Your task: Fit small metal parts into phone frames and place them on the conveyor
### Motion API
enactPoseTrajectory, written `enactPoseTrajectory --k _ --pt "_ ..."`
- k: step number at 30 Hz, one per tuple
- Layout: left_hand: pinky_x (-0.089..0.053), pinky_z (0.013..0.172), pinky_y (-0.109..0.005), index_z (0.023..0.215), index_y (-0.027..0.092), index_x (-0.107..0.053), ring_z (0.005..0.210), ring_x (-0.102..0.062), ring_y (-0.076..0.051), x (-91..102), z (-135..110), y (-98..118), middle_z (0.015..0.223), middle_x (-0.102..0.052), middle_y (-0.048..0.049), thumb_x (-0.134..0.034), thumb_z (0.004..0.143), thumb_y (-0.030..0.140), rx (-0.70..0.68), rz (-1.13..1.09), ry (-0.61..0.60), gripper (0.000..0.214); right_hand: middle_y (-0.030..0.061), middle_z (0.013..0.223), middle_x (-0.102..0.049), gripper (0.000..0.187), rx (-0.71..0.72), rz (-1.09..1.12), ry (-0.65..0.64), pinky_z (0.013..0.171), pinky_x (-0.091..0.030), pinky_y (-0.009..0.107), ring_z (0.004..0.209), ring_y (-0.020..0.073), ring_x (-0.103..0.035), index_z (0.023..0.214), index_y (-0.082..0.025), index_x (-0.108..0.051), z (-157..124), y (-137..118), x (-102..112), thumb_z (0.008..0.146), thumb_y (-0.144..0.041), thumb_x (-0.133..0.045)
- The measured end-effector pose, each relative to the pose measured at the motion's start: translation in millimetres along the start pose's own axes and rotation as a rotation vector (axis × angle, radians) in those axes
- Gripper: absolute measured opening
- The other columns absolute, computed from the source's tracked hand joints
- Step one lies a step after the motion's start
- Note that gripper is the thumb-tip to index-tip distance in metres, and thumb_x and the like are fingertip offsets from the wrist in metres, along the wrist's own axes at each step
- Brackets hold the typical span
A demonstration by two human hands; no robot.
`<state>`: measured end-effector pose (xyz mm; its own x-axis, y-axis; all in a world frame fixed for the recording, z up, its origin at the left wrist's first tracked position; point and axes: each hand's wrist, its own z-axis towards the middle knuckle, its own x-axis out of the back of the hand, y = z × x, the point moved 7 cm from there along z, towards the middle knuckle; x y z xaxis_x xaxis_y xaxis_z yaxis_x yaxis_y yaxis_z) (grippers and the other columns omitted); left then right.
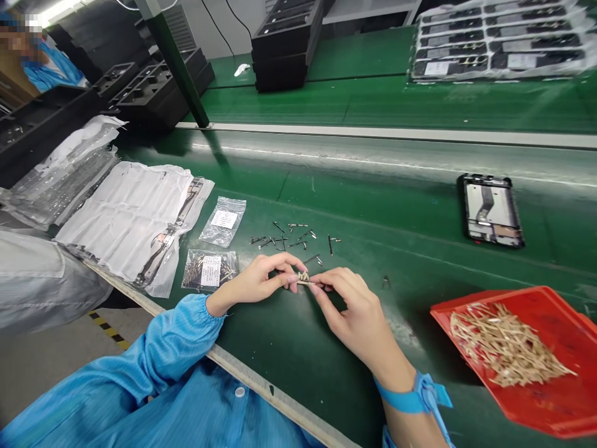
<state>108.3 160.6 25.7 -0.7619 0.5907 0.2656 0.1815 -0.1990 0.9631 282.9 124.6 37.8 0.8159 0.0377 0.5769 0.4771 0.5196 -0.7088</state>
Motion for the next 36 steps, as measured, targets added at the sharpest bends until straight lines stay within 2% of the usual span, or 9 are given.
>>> enactPoseTrajectory --k 6,14,17,21,25,28,32,36 --pt "-0.055 0.083 -0.028 0.136 0.014 -0.064 0.082 -0.074 -0.017 2.9 0.2 -0.5 0.080 -0.077 -0.0033 -0.059 0.109 0.036 0.024 -0.087 0.060 0.035 0.0021 0.097 -0.070 0.009 0.001 0.008 -0.019 0.077 -0.053 0.035 0.087 0.0184 -0.065 0.108 -0.027 -0.067 -1.7 0.5 -0.3 0.106 -0.019 -0.065" --pt "-0.045 0.069 -0.024 0.130 0.014 -0.069 0.066 -0.060 -0.012 10.6 -0.3 -1.1 0.073 -0.070 0.0000 -0.058 0.108 0.037 0.033 -0.039 0.169 0.034 0.0015 0.092 -0.069 0.008 0.009 0.012 -0.095 0.073 -0.052 0.034 0.084 0.0187 -0.065 0.101 -0.026 -0.065 -3.2 1.0 3.2 0.106 -0.021 -0.062" --pt "-0.045 0.070 -0.025 0.130 0.014 -0.069 0.066 -0.059 -0.012 9.4 -0.4 0.3 0.071 -0.069 0.0011 -0.059 0.107 0.035 0.047 -0.050 0.156 0.032 0.0022 0.098 -0.071 0.005 0.031 -0.036 -0.100 0.075 -0.053 0.035 0.086 0.0191 -0.067 0.108 -0.026 -0.066 -4.0 0.9 0.3 0.105 -0.023 -0.065" --pt "-0.047 0.072 -0.026 0.133 0.014 -0.066 0.069 -0.061 -0.013 0.8 -0.2 -0.5 0.069 -0.066 0.0015 -0.061 0.107 0.036 0.081 -0.140 0.065 0.035 0.0060 0.111 -0.071 0.025 0.101 -0.136 -0.036 0.078 -0.053 0.038 0.093 0.0221 -0.068 0.125 -0.025 -0.066 -4.7 -7.1 -4.9 0.101 -0.025 -0.073" --pt "-0.047 0.071 -0.026 0.132 0.014 -0.065 0.068 -0.059 -0.013 -9.1 -0.5 -3.1 0.069 -0.061 0.0021 -0.061 0.108 0.046 0.129 -0.306 -0.018 0.041 0.0039 0.104 -0.071 0.018 0.182 -0.201 -0.009 0.074 -0.048 0.036 0.088 0.0190 -0.067 0.119 -0.025 -0.066 -5.0 -18.7 -11.8 0.103 -0.016 -0.069" --pt "-0.043 0.067 -0.025 0.119 0.015 -0.067 0.068 -0.057 -0.012 -6.5 -0.6 -2.6 0.072 -0.062 0.0012 -0.058 0.109 0.053 0.132 -0.269 0.029 0.040 0.0032 0.100 -0.069 0.014 0.094 -0.093 0.024 0.076 -0.050 0.036 0.089 0.0184 -0.066 0.112 -0.025 -0.065 -3.5 -15.8 -10.3 0.104 -0.014 -0.067" --pt "-0.037 0.062 -0.024 0.094 0.017 -0.067 0.064 -0.051 -0.010 -0.6 -0.4 3.0 0.071 -0.062 0.0024 -0.063 0.107 0.051 0.067 -0.040 0.077 0.037 0.0034 0.098 -0.067 0.012 -0.025 0.097 0.036 0.074 -0.052 0.034 0.087 0.0187 -0.065 0.108 -0.026 -0.068 -2.5 -9.8 -8.1 0.103 -0.016 -0.067" --pt "-0.041 0.065 -0.023 0.092 0.018 -0.066 0.065 -0.053 -0.010 0.0 0.1 0.0 0.071 -0.063 0.0028 -0.062 0.107 0.054 0.068 0.046 0.078 0.039 0.0031 0.097 -0.068 0.008 -0.138 0.187 0.028 0.073 -0.051 0.034 0.085 0.0188 -0.065 0.102 -0.027 -0.072 -2.9 -4.6 -8.7 0.105 -0.021 -0.067"
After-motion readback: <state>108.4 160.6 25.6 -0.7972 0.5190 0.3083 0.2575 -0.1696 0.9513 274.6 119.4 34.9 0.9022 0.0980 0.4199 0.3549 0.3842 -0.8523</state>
